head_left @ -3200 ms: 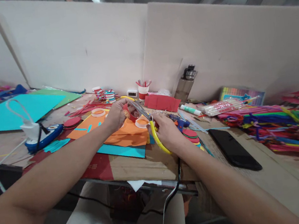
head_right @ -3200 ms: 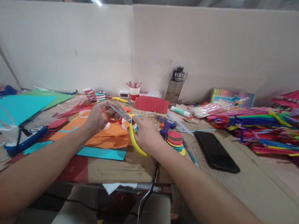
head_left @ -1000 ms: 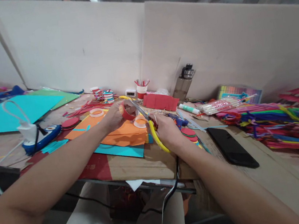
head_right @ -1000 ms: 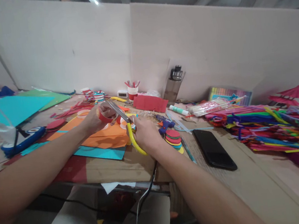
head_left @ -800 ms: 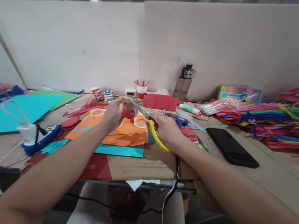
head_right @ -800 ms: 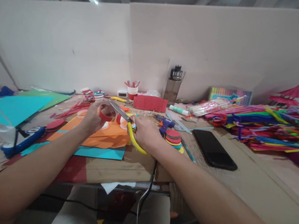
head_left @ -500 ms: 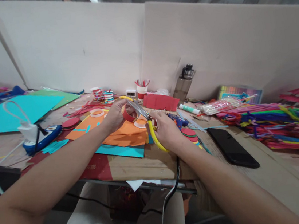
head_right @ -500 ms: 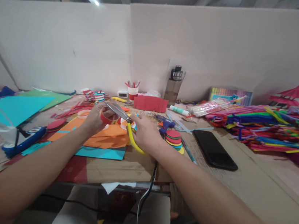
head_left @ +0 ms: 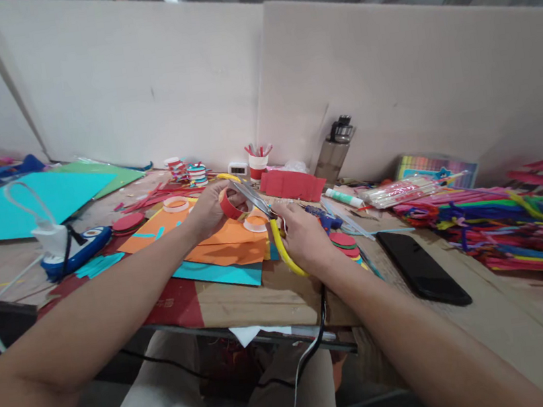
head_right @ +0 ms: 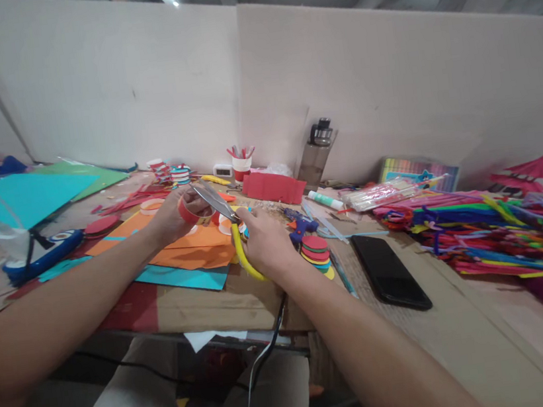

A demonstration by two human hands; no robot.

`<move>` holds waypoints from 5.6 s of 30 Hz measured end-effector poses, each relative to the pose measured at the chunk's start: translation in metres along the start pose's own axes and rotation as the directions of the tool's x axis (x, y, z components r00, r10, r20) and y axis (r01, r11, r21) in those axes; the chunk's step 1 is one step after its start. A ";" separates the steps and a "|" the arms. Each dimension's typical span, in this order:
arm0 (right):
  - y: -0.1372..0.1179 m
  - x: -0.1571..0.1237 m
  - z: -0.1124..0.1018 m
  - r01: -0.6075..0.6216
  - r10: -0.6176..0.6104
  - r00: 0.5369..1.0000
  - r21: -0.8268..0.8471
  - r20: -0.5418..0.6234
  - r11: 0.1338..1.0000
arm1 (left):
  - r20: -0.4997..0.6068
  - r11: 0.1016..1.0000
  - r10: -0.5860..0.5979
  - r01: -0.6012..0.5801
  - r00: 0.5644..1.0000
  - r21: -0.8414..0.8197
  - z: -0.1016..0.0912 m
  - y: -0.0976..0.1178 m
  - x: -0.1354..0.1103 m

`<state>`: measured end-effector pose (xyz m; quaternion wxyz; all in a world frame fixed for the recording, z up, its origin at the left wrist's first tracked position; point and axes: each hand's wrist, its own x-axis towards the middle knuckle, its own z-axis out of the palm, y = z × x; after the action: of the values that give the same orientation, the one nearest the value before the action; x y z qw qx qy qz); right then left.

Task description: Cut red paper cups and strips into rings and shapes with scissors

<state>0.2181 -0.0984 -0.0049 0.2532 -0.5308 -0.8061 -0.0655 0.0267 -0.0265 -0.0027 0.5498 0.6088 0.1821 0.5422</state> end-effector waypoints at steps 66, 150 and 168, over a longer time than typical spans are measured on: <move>-0.003 0.002 -0.002 -0.046 0.059 0.992 -0.116 0.113 0.992 | -0.105 0.984 -0.120 0.104 0.987 -0.146 0.015 0.009 -0.004; -0.008 -0.002 0.004 -0.079 0.078 0.997 0.053 0.010 0.996 | -0.109 0.996 -0.062 0.054 0.992 -0.073 0.004 0.000 -0.003; -0.002 -0.001 0.006 -0.062 0.064 0.996 -0.051 0.054 0.997 | -0.070 0.981 -0.089 0.076 0.994 -0.179 0.007 -0.005 -0.003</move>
<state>0.2148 -0.0981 -0.0104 0.2192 -0.5638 -0.7939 -0.0625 0.0339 -0.0309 -0.0072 0.6158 0.5282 0.1799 0.5563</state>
